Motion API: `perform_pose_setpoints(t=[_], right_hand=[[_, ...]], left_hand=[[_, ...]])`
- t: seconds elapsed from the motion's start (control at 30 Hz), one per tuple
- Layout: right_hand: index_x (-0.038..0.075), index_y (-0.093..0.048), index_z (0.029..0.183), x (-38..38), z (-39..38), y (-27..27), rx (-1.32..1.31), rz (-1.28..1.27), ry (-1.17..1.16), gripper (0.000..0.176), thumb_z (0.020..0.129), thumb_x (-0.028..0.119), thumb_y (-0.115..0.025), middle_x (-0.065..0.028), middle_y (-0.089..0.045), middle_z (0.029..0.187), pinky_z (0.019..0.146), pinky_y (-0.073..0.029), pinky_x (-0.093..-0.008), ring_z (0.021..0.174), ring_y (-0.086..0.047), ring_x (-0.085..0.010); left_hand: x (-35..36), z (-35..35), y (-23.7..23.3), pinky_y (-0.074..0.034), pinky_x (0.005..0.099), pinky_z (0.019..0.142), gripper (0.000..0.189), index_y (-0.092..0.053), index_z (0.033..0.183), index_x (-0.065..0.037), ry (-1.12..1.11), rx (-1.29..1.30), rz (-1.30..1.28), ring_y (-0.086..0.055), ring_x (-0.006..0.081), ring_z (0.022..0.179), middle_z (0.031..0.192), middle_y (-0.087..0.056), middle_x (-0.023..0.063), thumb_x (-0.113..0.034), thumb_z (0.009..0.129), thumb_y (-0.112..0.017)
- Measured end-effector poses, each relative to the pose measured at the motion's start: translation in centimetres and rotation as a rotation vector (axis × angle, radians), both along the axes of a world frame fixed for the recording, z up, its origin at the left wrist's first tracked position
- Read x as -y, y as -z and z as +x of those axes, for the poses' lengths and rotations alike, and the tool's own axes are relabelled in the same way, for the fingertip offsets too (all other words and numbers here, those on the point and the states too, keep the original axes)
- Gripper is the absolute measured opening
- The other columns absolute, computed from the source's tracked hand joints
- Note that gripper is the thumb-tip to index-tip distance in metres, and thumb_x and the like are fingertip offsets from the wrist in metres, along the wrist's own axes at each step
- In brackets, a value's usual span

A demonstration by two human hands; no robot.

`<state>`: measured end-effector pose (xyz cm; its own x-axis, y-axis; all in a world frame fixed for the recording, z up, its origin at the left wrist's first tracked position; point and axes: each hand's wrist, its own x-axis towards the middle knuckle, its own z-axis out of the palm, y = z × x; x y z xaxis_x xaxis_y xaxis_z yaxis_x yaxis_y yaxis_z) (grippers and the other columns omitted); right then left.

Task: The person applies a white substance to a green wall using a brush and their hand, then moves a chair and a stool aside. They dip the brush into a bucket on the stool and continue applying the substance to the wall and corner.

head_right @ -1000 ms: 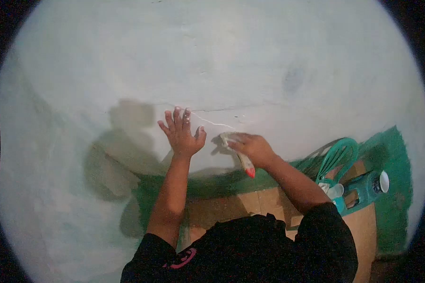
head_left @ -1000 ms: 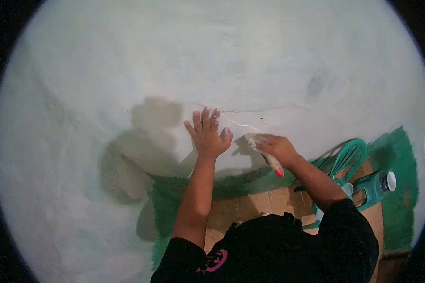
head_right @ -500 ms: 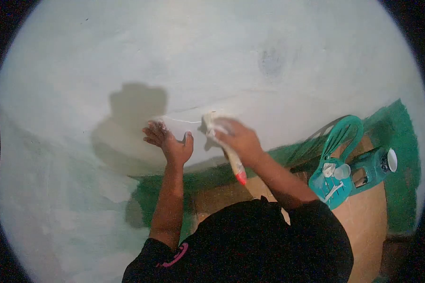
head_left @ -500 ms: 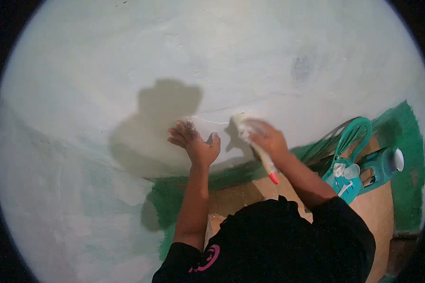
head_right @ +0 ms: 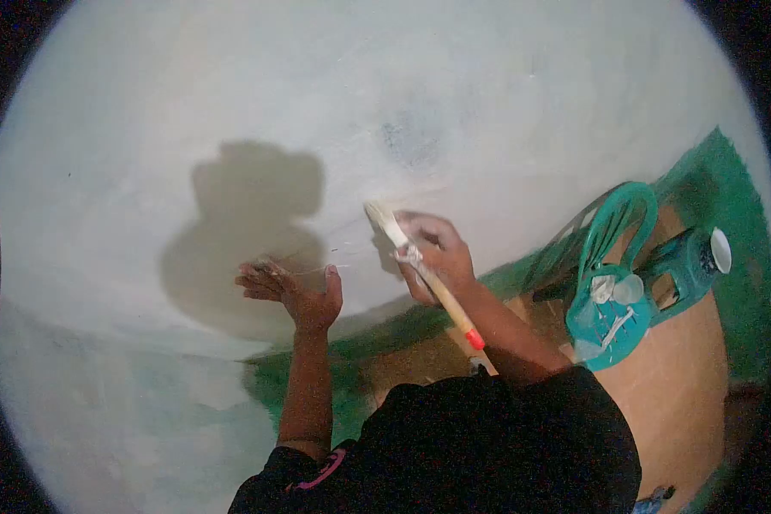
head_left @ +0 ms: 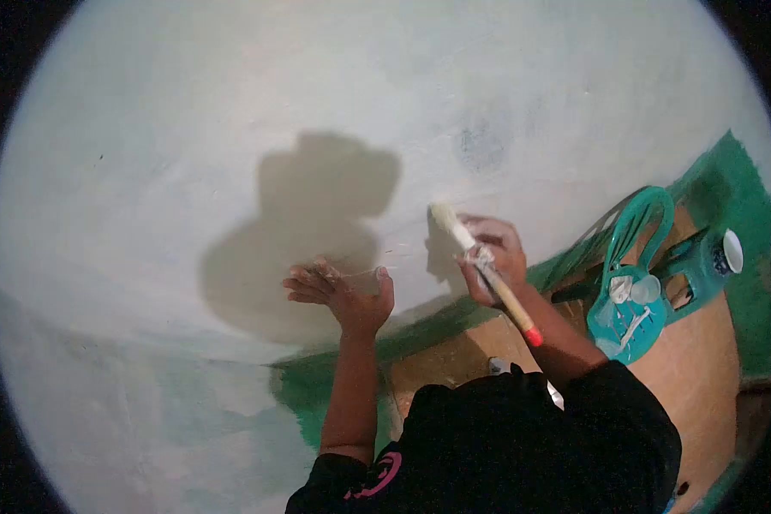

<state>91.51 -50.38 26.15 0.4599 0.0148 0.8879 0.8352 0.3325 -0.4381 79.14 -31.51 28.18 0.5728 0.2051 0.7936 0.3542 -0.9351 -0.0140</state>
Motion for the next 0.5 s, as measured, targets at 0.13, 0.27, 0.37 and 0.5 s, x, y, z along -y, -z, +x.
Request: perform_pose_setpoints(t=[0.13, 0.27, 0.37, 0.5], right_hand=[[0.008, -0.056, 0.092, 1.6, -2.3, 5.8, -0.214, -0.293, 0.076, 0.019, 0.076, 0.008, -0.066, -0.017, -0.052, 0.101, 0.067, -0.052, -0.0346, 0.091, -0.06, -0.0296], [0.008, -0.058, 0.096, 3.1, -3.3, 4.6, -0.322, -0.656, 0.189, 0.024, 0.075, 0.014, -0.068, -0.0154, -0.058, 0.097, 0.066, -0.051, -0.0341, 0.081, -0.063, -0.0272], [0.004, -0.06, 0.101, 3.3, -2.3, 2.7, -0.174, -0.763, 0.339, 0.03, 0.075, 0.018, -0.069, -0.016, -0.063, 0.087, 0.067, -0.053, -0.0338, 0.077, -0.065, -0.0259], [0.0, -0.059, 0.099, 2.9, -2.8, -4.8, -0.151, -0.388, 0.383, 0.029, 0.076, 0.015, -0.068, -0.0151, -0.063, 0.086, 0.07, -0.051, -0.0324, 0.077, -0.064, -0.0245]], left_hand=[[-0.7, -0.2, 1.7, 0.013, 0.0709, 0.092, 0.106, 0.005, 0.143, -0.006, 0.049, -0.031, 0.044, 0.022, 0.0543, 0.126, 0.142, 0.017, 0.0316, -0.041, 0.069, -0.063], [-1.2, -0.6, 2.3, 0.013, 0.0742, 0.087, 0.106, 0.003, 0.143, -0.006, 0.089, -0.065, 0.121, 0.022, 0.0567, 0.125, 0.142, 0.016, 0.0314, -0.042, 0.067, -0.063], [-1.2, -0.8, 2.5, 0.013, 0.0753, 0.086, 0.105, -0.001, 0.143, -0.005, 0.095, -0.1, 0.048, 0.021, 0.0567, 0.125, 0.143, 0.016, 0.0299, -0.043, 0.067, -0.062], [-1.9, -0.5, 2.8, 0.014, 0.075, 0.086, 0.101, -0.009, 0.142, -0.005, 0.192, -0.091, 0.12, 0.022, 0.0538, 0.126, 0.145, 0.013, 0.0252, -0.046, 0.065, -0.061]])
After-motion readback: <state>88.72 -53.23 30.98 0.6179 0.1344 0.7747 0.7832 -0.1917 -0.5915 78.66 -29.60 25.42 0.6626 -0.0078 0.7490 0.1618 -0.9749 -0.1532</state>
